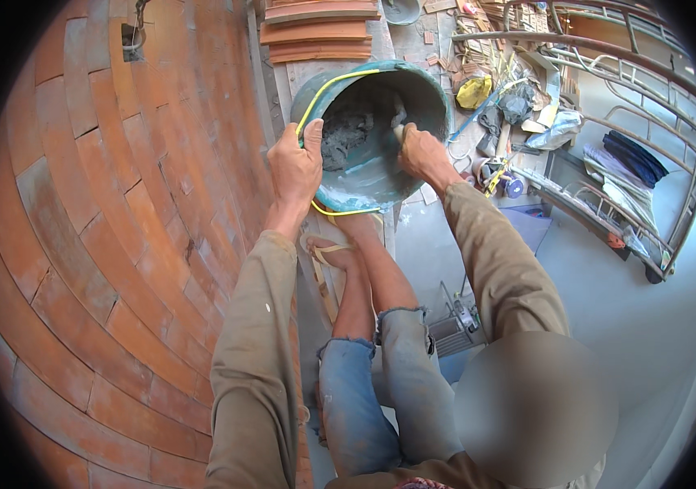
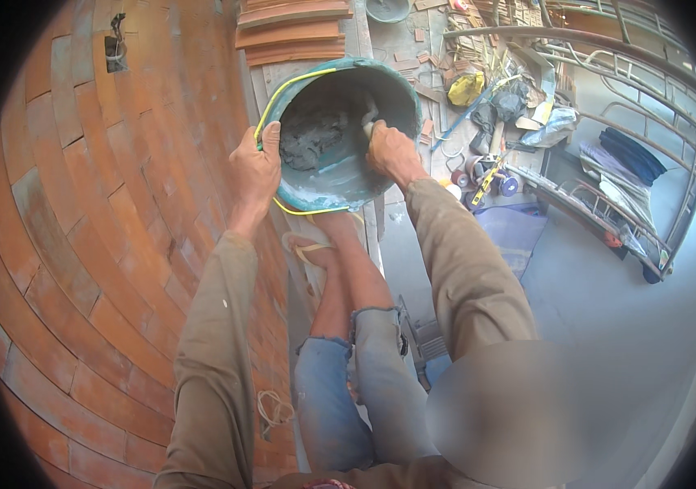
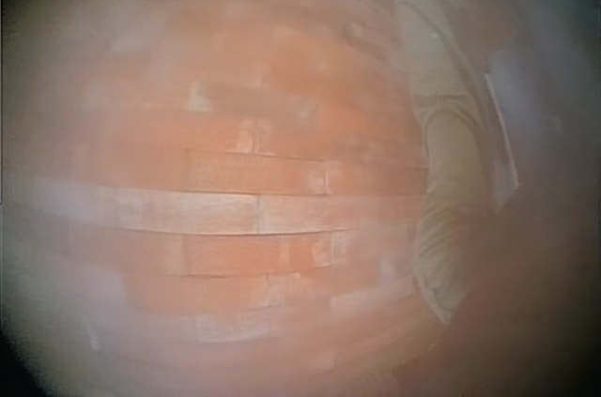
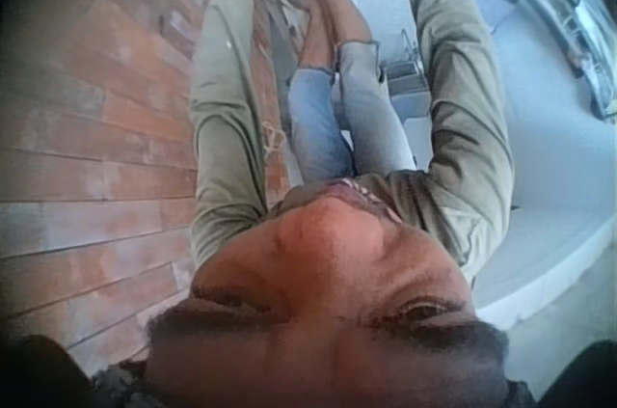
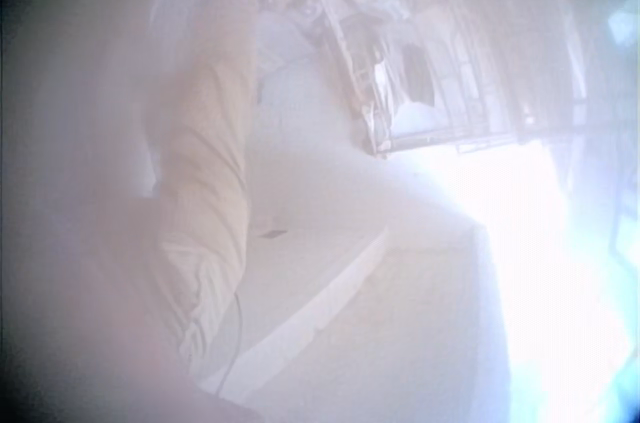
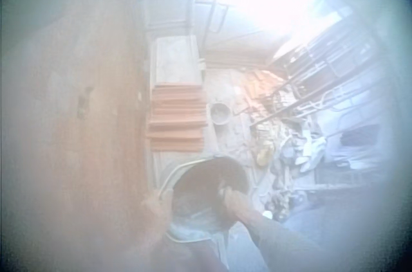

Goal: The person installs terracotta tiles on a curved wall using a trowel to apply mortar. They repeatedly pick up tiles, spread mortar on the back, and press them into place, adjusting alignment as needed.

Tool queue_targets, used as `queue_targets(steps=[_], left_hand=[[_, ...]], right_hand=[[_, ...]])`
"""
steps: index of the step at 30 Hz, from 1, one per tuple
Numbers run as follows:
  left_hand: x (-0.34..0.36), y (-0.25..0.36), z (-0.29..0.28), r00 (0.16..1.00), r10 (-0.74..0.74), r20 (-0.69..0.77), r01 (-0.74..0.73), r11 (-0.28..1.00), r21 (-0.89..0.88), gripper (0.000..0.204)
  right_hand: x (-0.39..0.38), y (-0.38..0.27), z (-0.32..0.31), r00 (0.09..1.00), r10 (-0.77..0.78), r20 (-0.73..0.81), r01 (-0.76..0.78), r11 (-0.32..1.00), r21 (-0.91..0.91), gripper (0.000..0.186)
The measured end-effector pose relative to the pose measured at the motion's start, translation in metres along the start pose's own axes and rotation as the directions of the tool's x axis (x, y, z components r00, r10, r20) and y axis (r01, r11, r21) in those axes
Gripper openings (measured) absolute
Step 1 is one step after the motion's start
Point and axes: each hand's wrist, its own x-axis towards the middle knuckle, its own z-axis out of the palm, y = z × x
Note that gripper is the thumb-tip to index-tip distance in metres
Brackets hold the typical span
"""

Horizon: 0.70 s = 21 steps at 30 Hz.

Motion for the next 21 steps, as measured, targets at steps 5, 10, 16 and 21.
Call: queue_targets(steps=[5,10,16,21], left_hand=[[-0.004,-0.011,0.003,0.998,-0.044,-0.038,0.040,0.994,-0.103,0.050],[-0.004,-0.009,0.004,0.997,-0.051,-0.060,0.045,0.994,-0.097,0.049],[-0.009,-0.004,0.000,0.998,-0.041,-0.044,0.039,0.997,-0.062,0.050],[-0.015,0.003,-0.002,0.998,0.056,-0.014,-0.056,0.998,-0.025,0.047]], right_hand=[[-0.001,-0.015,0.023,0.990,-0.101,0.096,0.078,0.971,0.225,0.041],[-0.024,-0.025,0.012,0.920,-0.317,0.233,0.299,0.948,0.110,0.037],[-0.056,-0.051,-0.048,0.933,-0.259,0.252,0.303,0.940,-0.159,0.025],[-0.028,-0.018,-0.035,0.999,-0.031,0.036,0.037,0.983,-0.179,0.027]])
